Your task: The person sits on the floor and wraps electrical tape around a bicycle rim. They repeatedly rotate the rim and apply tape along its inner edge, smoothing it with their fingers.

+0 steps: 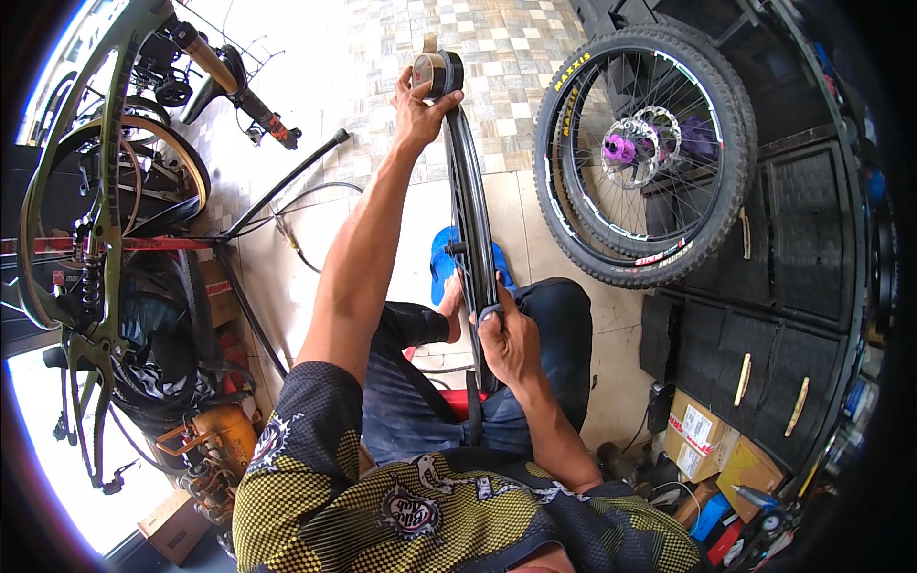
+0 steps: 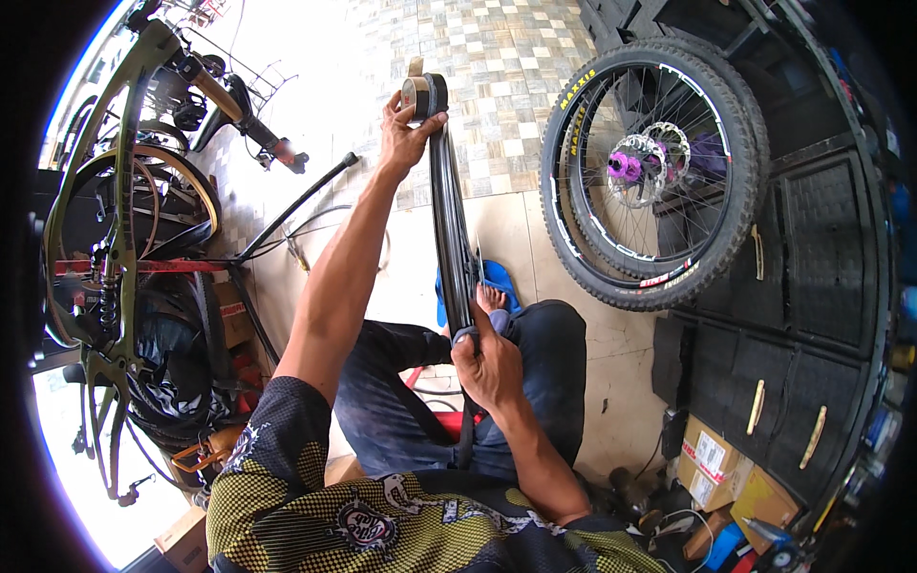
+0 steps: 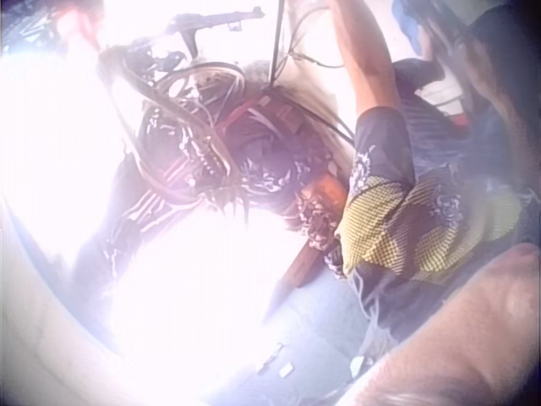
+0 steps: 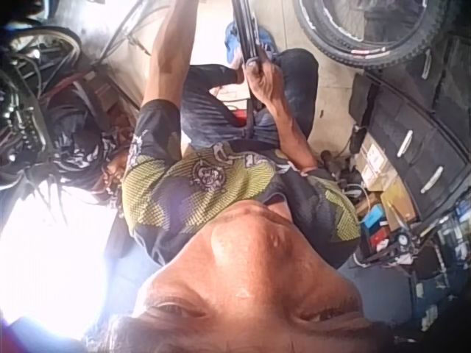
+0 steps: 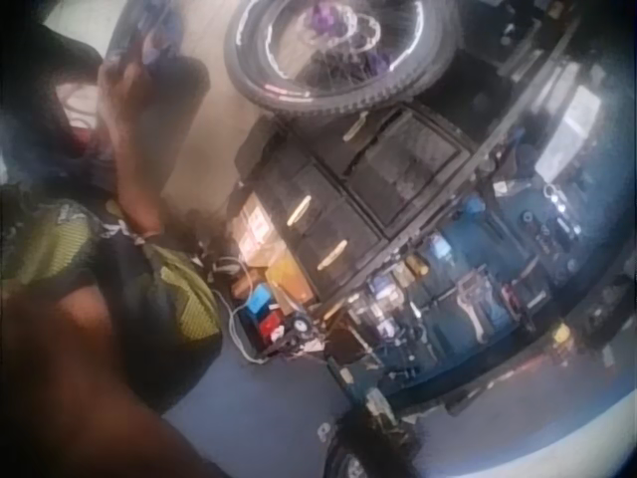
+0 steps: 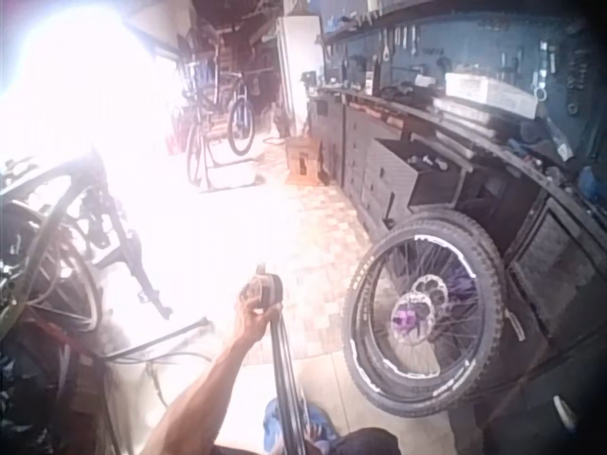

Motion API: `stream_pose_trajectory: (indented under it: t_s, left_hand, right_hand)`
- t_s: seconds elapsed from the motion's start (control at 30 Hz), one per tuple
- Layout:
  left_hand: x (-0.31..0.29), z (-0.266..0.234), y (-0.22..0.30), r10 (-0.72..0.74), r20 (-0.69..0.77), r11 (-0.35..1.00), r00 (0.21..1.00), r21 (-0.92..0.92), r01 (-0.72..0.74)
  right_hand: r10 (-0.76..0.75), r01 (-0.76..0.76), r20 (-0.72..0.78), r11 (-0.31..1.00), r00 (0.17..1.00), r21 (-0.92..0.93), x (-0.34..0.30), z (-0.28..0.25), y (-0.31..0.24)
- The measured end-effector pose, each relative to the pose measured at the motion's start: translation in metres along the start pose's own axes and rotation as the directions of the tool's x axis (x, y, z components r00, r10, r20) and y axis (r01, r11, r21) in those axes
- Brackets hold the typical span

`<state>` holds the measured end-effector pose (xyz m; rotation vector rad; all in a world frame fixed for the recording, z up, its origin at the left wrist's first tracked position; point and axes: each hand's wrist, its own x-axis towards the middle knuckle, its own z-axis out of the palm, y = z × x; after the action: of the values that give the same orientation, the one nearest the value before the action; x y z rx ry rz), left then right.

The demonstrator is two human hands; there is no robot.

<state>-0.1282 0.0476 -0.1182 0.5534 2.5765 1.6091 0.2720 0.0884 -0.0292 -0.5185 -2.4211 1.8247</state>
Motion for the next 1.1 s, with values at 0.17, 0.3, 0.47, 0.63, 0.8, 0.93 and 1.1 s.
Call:
stream_pose_trajectory:
  t_s: [0.17, 0.3, 0.47, 0.63, 0.8, 0.93, 1.1]
  left_hand:
    - [-0.01, 0.002, 0.014, -0.142, 0.082, 0.963, 0.986, -0.22, 0.157]
    - [-0.017, 0.004, 0.043, -0.402, 0.228, 0.837, 0.887, -0.3, 0.457]
    - [-0.022, -0.007, 0.05, -0.503, 0.299, 0.725, 0.811, -0.365, 0.584]
    - [-0.026, -0.003, 0.053, -0.474, 0.338, 0.713, 0.813, -0.395, 0.579]
    - [-0.028, 0.004, 0.065, -0.482, 0.362, 0.692, 0.798, -0.402, 0.6]
    - [-0.028, 0.003, 0.067, -0.502, 0.358, 0.691, 0.787, -0.381, 0.614]
    - [-0.027, 0.0, 0.067, -0.504, 0.351, 0.712, 0.789, -0.349, 0.609]
  right_hand:
    - [0.002, -0.002, 0.008, 1.0, 1.0, -0.013, -0.003, -0.002, 0.007]
    - [-0.034, 0.036, -0.046, 0.998, 0.998, 0.048, -0.012, -0.002, 0.025]
    - [-0.222, 0.194, -0.24, 0.972, 0.945, -0.135, 0.005, -0.018, -0.002]
    - [-0.088, 0.112, -0.23, 0.99, 0.969, 0.091, 0.094, -0.023, -0.02]
    - [-0.032, 0.014, -0.205, 0.996, 0.978, -0.089, 0.206, -0.031, -0.012]
    - [0.108, -0.118, -0.102, 0.989, 0.989, -0.094, 0.267, -0.033, -0.013]
    - [0.129, -0.147, -0.123, 0.978, 0.984, -0.147, 0.3, -0.024, -0.012]
